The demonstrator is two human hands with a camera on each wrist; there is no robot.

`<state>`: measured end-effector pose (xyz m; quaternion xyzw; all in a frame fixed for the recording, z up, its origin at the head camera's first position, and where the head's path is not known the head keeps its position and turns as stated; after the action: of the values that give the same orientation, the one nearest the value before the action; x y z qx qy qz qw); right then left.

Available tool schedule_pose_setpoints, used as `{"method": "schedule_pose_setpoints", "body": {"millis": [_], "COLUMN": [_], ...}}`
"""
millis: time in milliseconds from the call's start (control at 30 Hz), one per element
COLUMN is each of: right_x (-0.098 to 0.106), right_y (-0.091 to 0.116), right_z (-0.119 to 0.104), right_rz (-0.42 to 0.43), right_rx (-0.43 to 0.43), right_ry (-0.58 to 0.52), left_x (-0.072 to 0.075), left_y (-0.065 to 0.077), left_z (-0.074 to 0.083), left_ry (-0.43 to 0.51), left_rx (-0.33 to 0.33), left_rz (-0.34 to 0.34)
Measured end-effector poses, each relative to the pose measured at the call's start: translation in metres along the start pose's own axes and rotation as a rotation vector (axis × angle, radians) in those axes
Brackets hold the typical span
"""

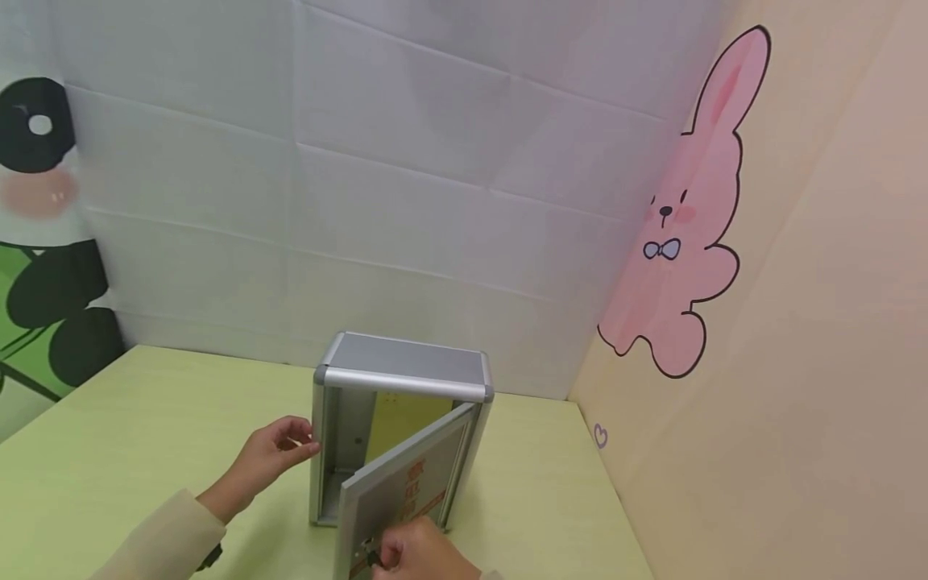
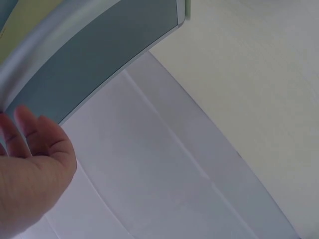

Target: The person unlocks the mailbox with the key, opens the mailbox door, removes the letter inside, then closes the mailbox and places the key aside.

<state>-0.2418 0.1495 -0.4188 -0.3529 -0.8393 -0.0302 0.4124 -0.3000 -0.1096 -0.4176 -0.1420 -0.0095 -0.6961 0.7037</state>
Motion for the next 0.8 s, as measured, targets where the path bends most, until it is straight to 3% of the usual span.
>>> {"method": "schedule_pose_setpoints", "body": {"millis": [67,400,567,633,700,800], "right_x": [0.001,0.002,0.002,0.002,0.001,0.001], "right_y": [0.001,0.003,0.003,0.003,0.002,0.002], "right_z": [0.001,0.0,0.002,0.002,0.003,0.003], "right_rz": [0.006,-0.003,-0.008,-0.007,-0.007,-0.004], "right_rx": [0.041,0.035,0.018,0.02,0.023,0.031], "right_ry": [0.024,-0.017,-0.02,-0.017,-0.018,-0.024], "left_x": [0.0,-0.002,-0.007,-0.01,-0.015,-0.024], "left_y": [0.0,0.004,0.008,0.012,0.016,0.022], "left_z": [0.0,0.005,0.011,0.015,0.021,0.031], "left_ry": [-0.003,0.005,-0.024,-0.016,0.001,-0.017], "left_rx": [0.002,0.003,-0.018,-0.085,-0.204,-0.51], "left_rz": [0.001,0.018,0.095,0.146,0.183,0.197]}}
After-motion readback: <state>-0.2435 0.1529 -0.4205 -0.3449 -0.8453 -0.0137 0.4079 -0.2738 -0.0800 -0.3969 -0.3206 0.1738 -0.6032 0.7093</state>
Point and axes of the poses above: each hand's wrist, its own y-axis away from the middle knuckle, its own x-axis out of the back of the hand, z = x × y, the point moved 2 cm from there along -y, towards the middle knuckle, and after that the axes turned 7 degrees about y, right-handed, at the moved point
